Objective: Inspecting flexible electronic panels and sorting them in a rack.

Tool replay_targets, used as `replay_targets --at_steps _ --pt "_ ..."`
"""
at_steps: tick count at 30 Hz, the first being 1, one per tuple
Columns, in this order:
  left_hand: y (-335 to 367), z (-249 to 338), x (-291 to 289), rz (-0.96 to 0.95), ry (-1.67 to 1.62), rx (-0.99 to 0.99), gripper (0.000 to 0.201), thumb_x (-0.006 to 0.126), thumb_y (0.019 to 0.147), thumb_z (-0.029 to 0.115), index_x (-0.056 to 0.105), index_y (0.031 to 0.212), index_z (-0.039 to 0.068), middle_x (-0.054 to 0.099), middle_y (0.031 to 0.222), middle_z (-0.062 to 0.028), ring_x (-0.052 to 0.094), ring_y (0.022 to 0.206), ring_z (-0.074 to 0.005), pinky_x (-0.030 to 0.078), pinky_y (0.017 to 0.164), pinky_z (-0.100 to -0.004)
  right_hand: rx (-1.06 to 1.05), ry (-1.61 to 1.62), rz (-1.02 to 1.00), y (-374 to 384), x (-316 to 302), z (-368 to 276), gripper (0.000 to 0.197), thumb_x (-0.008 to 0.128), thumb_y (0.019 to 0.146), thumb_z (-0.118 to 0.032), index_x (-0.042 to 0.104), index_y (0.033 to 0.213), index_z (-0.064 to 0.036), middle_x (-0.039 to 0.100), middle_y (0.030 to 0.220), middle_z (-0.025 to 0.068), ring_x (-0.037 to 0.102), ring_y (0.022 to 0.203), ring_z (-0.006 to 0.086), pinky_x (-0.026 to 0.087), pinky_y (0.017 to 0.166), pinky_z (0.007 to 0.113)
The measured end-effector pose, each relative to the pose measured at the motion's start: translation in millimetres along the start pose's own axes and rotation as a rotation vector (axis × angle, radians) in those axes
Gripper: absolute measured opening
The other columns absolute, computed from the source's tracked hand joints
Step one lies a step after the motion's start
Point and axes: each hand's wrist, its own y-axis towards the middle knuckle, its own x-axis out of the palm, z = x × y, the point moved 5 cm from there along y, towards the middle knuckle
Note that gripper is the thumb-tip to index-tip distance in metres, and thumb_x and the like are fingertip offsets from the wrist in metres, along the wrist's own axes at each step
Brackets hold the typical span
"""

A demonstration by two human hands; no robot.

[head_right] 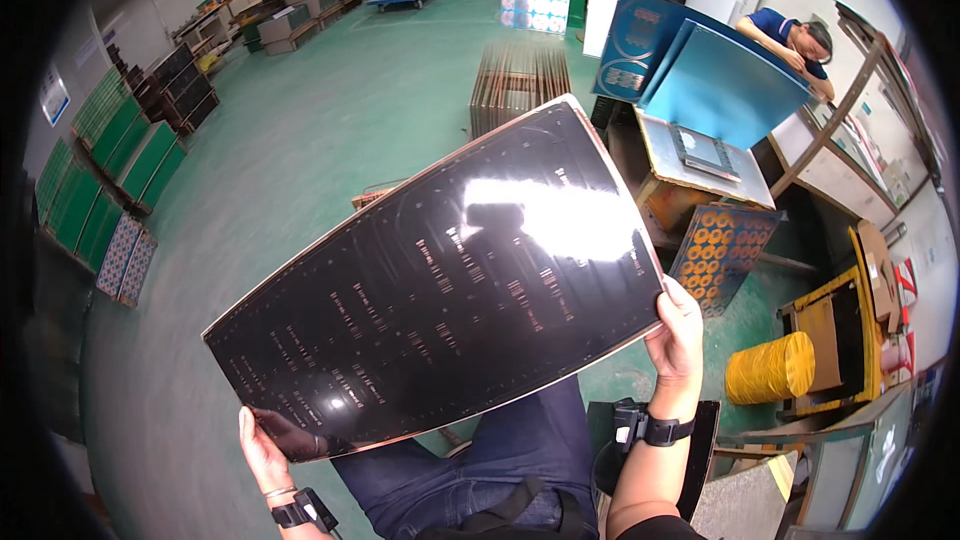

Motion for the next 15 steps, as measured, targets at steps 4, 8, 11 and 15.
replay_targets --at_steps 4,8,11,15 --pt "0.2 0.6 -13.1 -0.017 0.006 0.002 0.020 0.057 0.091 0.017 0.060 0.104 0.002 0.058 0.102 -0.0011 0.051 0.097 -0.0091 0.039 0.093 -0.0250 -0.004 -0.074 0.029 1.0 3.2 1.3 0.043 0.059 0.087 -0.016 0.048 0.120 0.0093 0.060 0.111 0.0139 0.059 0.099 0.0189 0.046 0.088 0.028" --pt "1.6 9.8 -8.7 0.030 0.052 0.096 0.023 0.053 0.092 0.014 0.057 0.109 -0.001 0.056 0.107 -0.0036 0.050 0.102 -0.0107 0.038 0.094 -0.0252 -0.006 -0.189 0.083 3.6 1.0 -1.8 0.040 0.059 0.088 -0.018 0.051 0.118 0.0077 0.062 0.106 0.0113 0.060 0.095 0.0161 0.047 0.084 0.027" --pt "11.2 7.0 -29.9 0.060 0.029 0.128 0.036 0.049 0.094 0.016 0.048 0.122 -0.006 0.051 0.123 -0.0094 0.046 0.116 -0.0149 0.033 0.103 -0.0277 0.019 -0.248 0.068 4.2 -4.5 -0.5 0.035 0.058 0.089 -0.016 0.053 0.116 0.0053 0.063 0.104 0.0095 0.060 0.092 0.0135 0.048 0.082 0.025" --pt "13.1 13.4 -22.0 -0.008 0.074 0.129 0.040 0.048 0.095 0.018 0.045 0.126 -0.007 0.048 0.130 -0.0116 0.044 0.121 -0.0165 0.030 0.107 -0.0292 0.032 -0.282 0.100 1.0 -7.1 -1.7 0.028 0.058 0.089 -0.013 0.054 0.112 0.0026 0.063 0.100 0.0070 0.060 0.088 0.0107 0.049 0.079 0.023"
